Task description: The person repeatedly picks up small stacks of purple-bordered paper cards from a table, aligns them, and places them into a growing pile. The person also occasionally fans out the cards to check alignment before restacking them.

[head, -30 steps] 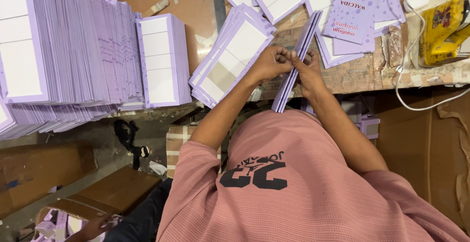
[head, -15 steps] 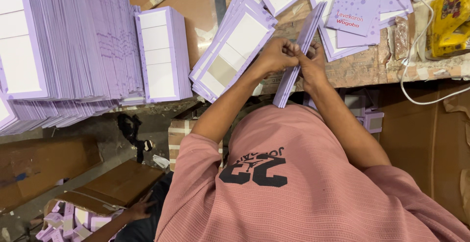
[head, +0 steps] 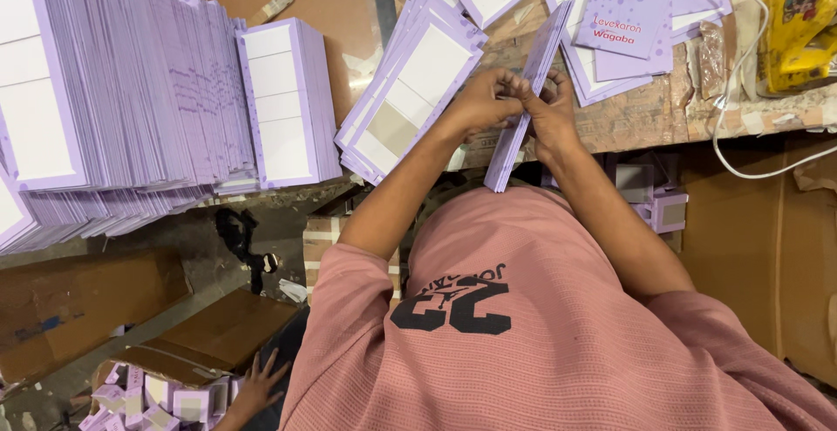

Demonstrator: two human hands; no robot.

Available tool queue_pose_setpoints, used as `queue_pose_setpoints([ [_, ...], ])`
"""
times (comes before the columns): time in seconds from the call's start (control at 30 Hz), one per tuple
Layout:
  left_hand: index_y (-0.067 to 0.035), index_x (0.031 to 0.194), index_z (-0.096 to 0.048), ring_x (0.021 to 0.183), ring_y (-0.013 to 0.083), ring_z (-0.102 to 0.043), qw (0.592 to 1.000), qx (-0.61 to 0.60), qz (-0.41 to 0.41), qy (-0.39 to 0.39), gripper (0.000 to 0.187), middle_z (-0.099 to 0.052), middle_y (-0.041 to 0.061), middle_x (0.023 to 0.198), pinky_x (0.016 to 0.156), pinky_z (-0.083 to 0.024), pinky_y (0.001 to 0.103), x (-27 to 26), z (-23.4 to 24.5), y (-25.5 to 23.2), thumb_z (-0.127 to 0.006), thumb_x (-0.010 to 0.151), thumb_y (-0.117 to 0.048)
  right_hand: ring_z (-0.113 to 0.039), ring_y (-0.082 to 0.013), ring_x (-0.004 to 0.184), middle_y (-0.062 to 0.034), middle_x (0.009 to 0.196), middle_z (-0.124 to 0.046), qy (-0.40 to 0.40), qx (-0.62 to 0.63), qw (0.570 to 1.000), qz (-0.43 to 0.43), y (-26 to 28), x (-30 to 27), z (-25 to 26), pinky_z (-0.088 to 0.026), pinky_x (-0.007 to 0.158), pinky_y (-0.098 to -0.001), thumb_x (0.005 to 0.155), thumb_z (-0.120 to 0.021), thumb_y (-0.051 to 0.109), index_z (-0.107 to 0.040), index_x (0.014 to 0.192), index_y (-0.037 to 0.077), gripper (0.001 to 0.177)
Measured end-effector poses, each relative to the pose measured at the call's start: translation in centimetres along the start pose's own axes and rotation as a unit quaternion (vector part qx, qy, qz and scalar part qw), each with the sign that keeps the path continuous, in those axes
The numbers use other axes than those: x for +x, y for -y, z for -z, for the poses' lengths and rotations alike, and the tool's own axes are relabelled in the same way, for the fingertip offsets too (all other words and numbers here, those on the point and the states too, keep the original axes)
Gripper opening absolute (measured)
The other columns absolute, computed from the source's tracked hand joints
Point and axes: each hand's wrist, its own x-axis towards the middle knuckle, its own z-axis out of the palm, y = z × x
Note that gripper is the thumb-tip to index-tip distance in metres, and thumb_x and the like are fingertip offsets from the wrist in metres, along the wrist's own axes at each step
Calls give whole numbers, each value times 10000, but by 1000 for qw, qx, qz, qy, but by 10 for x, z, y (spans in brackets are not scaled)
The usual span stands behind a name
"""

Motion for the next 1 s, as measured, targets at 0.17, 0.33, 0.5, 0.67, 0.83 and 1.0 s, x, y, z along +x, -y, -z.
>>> queue_pose_setpoints([
  [0.17, -3, 1023, -583, 791, 215, -738, 999, -27, -14, -18, 313, -699, 156, 936, 634, -658, 321, -1, 7, 6, -740, 762, 72, -687, -210, 1003, -111, 1217, -599, 18, -20, 1000, -3, -2, -2, -2, -633, 718, -367, 845, -857, 348, -311, 1399, 141, 805],
  [0.33, 7, 1066, -570, 771, 213, -737, 999, -49, 11, -11, 353, -713, 168, 922, 619, -641, 312, -1, 11, 4, -761, 773, 58, -681, -207, 1011, -109, 1216, -592, 17, -33, 999, -5, 2, -1, -5, -639, 734, -363, 833, -856, 376, -314, 1394, 151, 812],
  [0.5, 12, 1088, -552, 759, 209, -721, 999, -40, 19, -10, 409, -720, 206, 942, 560, -571, 283, 1, 15, 1, -771, 746, 62, -669, -206, 1029, -109, 1217, -588, 19, -24, 1000, 2, -1, -1, -5, -626, 771, -362, 830, -869, 366, -319, 1389, 153, 812],
  [0.67, 20, 1098, -533, 774, 215, -740, 999, -38, 18, -10, 444, -724, 234, 967, 560, -590, 278, -1, 16, -3, -773, 726, 61, -645, -197, 1055, -95, 1231, -583, 12, -35, 999, -2, -4, 2, -5, -610, 816, -349, 819, -873, 369, -319, 1391, 168, 822],
  [0.83, 24, 1110, -533, 793, 207, -755, 999, 29, -8, -37, 486, -744, 237, 973, 600, -596, 264, -9, 10, -15, -803, 707, -5, -650, -191, 1051, -96, 1219, -592, 8, -46, 999, 7, -4, 2, -6, -608, 814, -337, 841, -841, 405, -317, 1395, 143, 806],
  [1.0, -3, 1081, -515, 684, 190, -726, 988, 129, 16, -80, 532, -724, 182, 848, 539, -554, 293, -17, 2, -36, -821, 653, -84, -683, -173, 1003, -86, 1189, -606, 10, -32, 999, -3, 2, -2, -9, -606, 767, -319, 869, -812, 392, -314, 1379, 133, 758],
])
